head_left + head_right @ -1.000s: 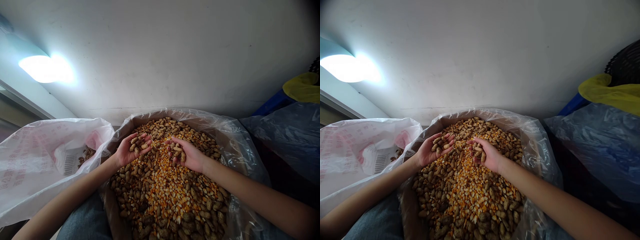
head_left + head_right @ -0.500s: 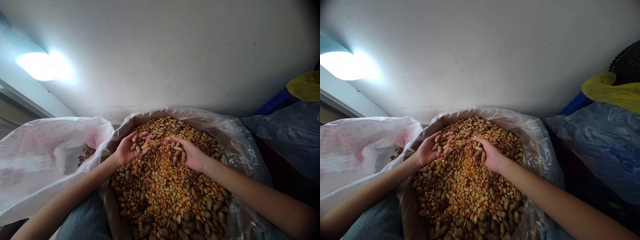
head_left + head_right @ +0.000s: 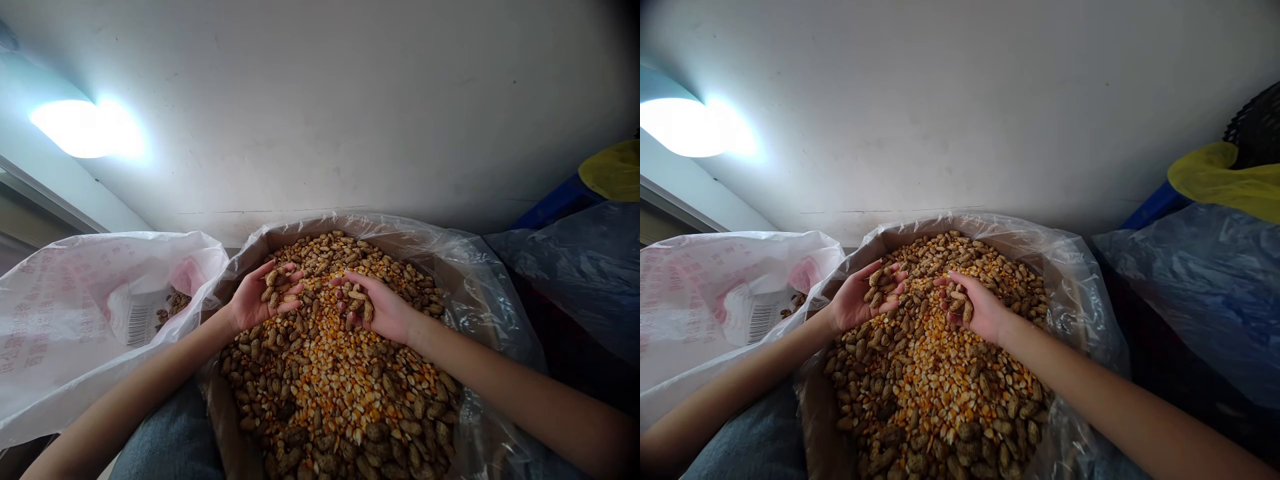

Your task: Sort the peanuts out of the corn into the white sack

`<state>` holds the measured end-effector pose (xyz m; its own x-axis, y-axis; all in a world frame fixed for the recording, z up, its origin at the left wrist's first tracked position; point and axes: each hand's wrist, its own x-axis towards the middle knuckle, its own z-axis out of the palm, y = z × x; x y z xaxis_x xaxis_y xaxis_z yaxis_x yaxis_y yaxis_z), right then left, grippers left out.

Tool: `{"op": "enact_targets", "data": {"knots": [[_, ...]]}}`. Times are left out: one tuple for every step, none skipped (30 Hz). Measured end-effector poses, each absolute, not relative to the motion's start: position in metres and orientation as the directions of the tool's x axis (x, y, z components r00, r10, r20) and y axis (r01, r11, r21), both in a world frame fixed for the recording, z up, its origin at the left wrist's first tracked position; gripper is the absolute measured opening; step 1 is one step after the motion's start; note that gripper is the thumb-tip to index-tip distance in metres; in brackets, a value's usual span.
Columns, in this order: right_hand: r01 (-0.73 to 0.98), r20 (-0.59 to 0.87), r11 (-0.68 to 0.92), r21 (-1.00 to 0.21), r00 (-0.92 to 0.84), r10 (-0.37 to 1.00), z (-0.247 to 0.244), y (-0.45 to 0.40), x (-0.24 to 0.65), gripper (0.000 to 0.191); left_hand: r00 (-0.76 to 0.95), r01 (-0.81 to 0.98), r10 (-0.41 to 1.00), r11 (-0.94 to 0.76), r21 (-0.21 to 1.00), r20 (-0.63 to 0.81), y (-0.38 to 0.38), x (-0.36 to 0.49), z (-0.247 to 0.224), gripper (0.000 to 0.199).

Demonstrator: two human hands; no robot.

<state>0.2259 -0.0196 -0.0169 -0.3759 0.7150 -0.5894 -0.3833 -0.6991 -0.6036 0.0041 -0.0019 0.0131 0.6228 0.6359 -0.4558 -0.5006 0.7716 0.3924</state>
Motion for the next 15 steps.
{"op": "enact_targets", "data": {"knots": [[-0.381, -0.588, -0.697, -0.607, -0.375, 0.717, -0.0174, -0.0197, 0.2262, 0.022, 0.621, -0.497, 0.643, 0.766, 0.409, -0.449, -0.0022, 0.0047, 0.0135, 0.030], [-0.379, -0.587, -0.696, -0.610, -0.374, 0.718, -0.0180, -0.0197, 0.2265, 0.022, 0.617, -0.497, 0.651, 0.758, 0.423, -0.442, -0.0026, 0.0054, 0.0138, 0.030], [-0.377, -0.588, -0.696, -0.612, -0.372, 0.718, -0.0184, -0.0197, 0.2267, 0.022, 0.611, -0.500, 0.660, 0.749, 0.434, -0.437, -0.0030, 0.0060, 0.0142, 0.029], [-0.376, -0.589, -0.696, -0.612, -0.371, 0.718, -0.0187, -0.0197, 0.2268, 0.023, 0.604, -0.505, 0.668, 0.743, 0.440, -0.434, -0.0034, 0.0067, 0.0145, 0.029], [-0.376, -0.589, -0.696, -0.611, -0.371, 0.718, -0.0187, -0.0198, 0.2268, 0.023, 0.596, -0.510, 0.675, 0.737, 0.444, -0.435, -0.0038, 0.0072, 0.0147, 0.028], [-0.375, -0.590, -0.698, -0.611, -0.372, 0.716, -0.0185, -0.0199, 0.2268, 0.023, 0.588, -0.513, 0.680, 0.732, 0.448, -0.438, -0.0041, 0.0077, 0.0147, 0.028], [-0.375, -0.590, -0.698, -0.610, -0.373, 0.716, -0.0183, -0.0200, 0.2267, 0.023, 0.581, -0.516, 0.684, 0.729, 0.451, -0.441, -0.0043, 0.0079, 0.0145, 0.028], [-0.376, -0.590, -0.697, -0.610, -0.372, 0.717, -0.0181, -0.0201, 0.2267, 0.022, 0.573, -0.518, 0.688, 0.725, 0.454, -0.444, -0.0045, 0.0080, 0.0141, 0.028], [-0.378, -0.589, -0.696, -0.610, -0.370, 0.718, -0.0180, -0.0202, 0.2267, 0.022, 0.565, -0.523, 0.695, 0.719, 0.459, -0.445, -0.0045, 0.0079, 0.0135, 0.028], [-0.380, -0.589, -0.695, -0.611, -0.369, 0.719, -0.0182, -0.0203, 0.2269, 0.022, 0.559, -0.528, 0.701, 0.713, 0.462, -0.443, -0.0044, 0.0076, 0.0129, 0.028], [-0.382, -0.588, -0.693, -0.611, -0.366, 0.721, -0.0186, -0.0204, 0.2271, 0.022, 0.556, -0.533, 0.705, 0.708, 0.463, -0.440, -0.0042, 0.0072, 0.0122, 0.028], [-0.385, -0.587, -0.692, -0.611, -0.366, 0.722, -0.0193, -0.0205, 0.2274, 0.022, 0.557, -0.537, 0.707, 0.707, 0.460, -0.436, -0.0039, 0.0068, 0.0115, 0.027], [-0.387, -0.585, -0.691, -0.611, -0.368, 0.723, -0.0200, -0.0206, 0.2277, 0.022, 0.562, -0.541, 0.706, 0.708, 0.455, -0.431, -0.0036, 0.0063, 0.0109, 0.027], [-0.388, -0.583, -0.691, -0.610, -0.371, 0.723, -0.0208, -0.0206, 0.2280, 0.022, 0.569, -0.544, 0.704, 0.710, 0.448, -0.425, -0.0033, 0.0058, 0.0105, 0.026], [-0.389, -0.582, -0.691, -0.609, -0.372, 0.723, -0.0213, -0.0205, 0.2282, 0.022, 0.576, -0.546, 0.701, 0.713, 0.441, -0.420, -0.0029, 0.0053, 0.0102, 0.026]]}}
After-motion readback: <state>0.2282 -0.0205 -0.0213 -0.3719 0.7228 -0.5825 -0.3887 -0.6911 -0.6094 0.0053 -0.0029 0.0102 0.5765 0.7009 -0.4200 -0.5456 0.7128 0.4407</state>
